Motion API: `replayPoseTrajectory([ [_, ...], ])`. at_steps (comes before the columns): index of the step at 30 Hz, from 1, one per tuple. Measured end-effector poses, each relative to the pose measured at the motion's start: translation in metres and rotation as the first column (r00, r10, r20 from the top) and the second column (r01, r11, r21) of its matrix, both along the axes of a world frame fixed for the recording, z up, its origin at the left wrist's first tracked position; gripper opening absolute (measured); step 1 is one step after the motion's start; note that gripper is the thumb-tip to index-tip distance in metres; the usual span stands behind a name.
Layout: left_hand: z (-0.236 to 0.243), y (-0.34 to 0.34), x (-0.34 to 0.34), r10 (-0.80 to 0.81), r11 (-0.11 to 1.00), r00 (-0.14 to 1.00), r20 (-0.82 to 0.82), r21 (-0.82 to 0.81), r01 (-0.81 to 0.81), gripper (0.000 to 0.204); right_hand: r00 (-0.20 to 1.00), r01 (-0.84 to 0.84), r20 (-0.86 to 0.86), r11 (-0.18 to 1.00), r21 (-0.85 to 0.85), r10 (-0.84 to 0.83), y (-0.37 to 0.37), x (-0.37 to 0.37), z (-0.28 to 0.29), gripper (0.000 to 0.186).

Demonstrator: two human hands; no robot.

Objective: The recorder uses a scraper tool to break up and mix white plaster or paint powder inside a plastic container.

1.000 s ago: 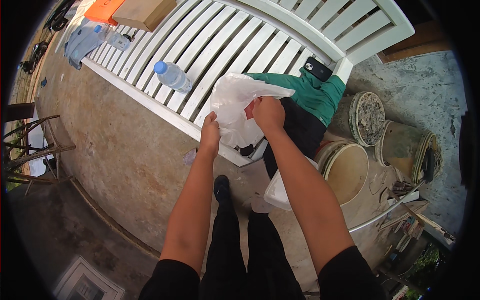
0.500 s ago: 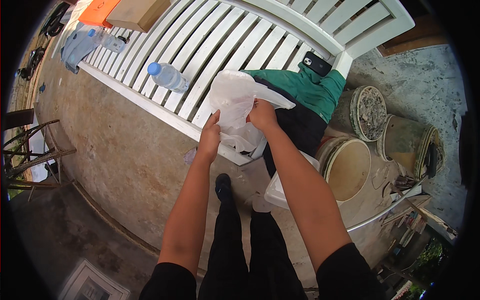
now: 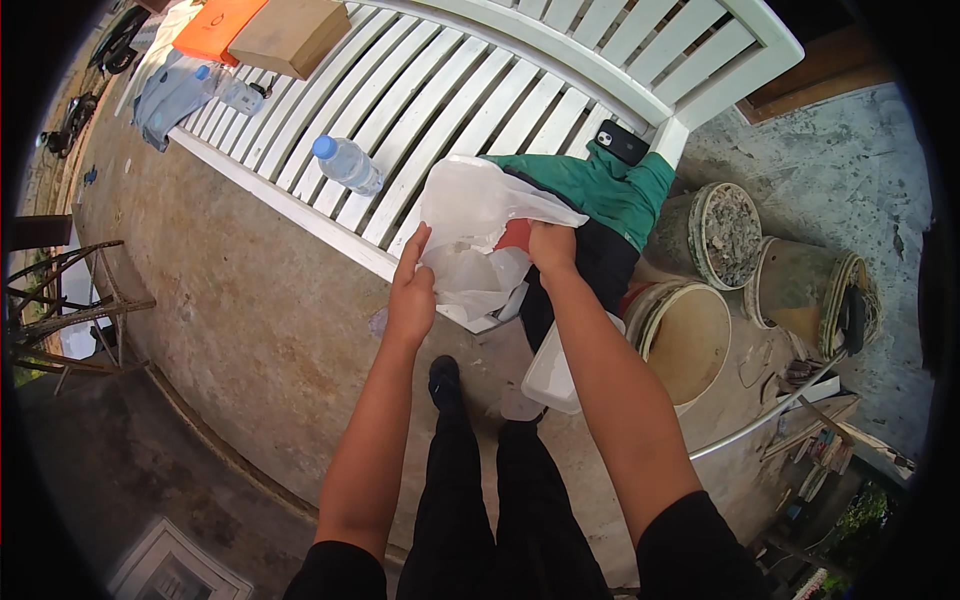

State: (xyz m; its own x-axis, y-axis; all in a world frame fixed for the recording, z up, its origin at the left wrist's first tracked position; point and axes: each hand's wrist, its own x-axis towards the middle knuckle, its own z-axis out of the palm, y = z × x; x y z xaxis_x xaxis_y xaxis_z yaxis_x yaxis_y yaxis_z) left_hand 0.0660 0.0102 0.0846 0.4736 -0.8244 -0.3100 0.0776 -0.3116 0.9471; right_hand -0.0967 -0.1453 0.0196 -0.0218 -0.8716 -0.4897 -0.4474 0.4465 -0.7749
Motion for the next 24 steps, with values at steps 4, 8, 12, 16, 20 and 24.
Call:
replayPoseTrajectory([
  [4,0.010,-0.012,-0.012,-0.005,1.000,0.992,-0.124,-0.030,0.002,0.066,1.000,0.008,0.016,0.994,-0.111,-0.006,0.001,-0.012,-0.010,0.026],
  [8,0.021,-0.020,-0.027,0.048,0.999,0.985,-0.165,0.010,-0.047,0.064,0.997,0.077,-0.006,0.997,-0.019,-0.077,0.002,-0.024,-0.005,0.020],
  [12,0.021,-0.004,-0.008,-0.025,0.989,0.760,-0.649,-0.129,-0.078,0.065,0.985,0.093,0.131,0.981,0.168,-0.116,0.018,-0.017,0.032,0.018],
  [16,0.023,-0.004,-0.035,-0.085,0.996,0.996,0.008,0.012,0.084,0.068,0.986,0.074,0.136,0.980,0.187,-0.100,0.018,-0.028,0.032,0.017],
  [20,0.016,0.000,-0.032,-0.112,0.989,0.983,0.146,-0.080,0.125,0.066,0.989,0.008,0.148,0.989,0.146,-0.029,0.016,-0.023,0.044,0.017],
  [24,0.018,-0.003,-0.030,-0.151,0.969,0.893,0.424,-0.114,0.218,0.060,0.995,-0.051,0.088,0.992,0.118,0.041,0.008,-0.024,0.047,0.020],
])
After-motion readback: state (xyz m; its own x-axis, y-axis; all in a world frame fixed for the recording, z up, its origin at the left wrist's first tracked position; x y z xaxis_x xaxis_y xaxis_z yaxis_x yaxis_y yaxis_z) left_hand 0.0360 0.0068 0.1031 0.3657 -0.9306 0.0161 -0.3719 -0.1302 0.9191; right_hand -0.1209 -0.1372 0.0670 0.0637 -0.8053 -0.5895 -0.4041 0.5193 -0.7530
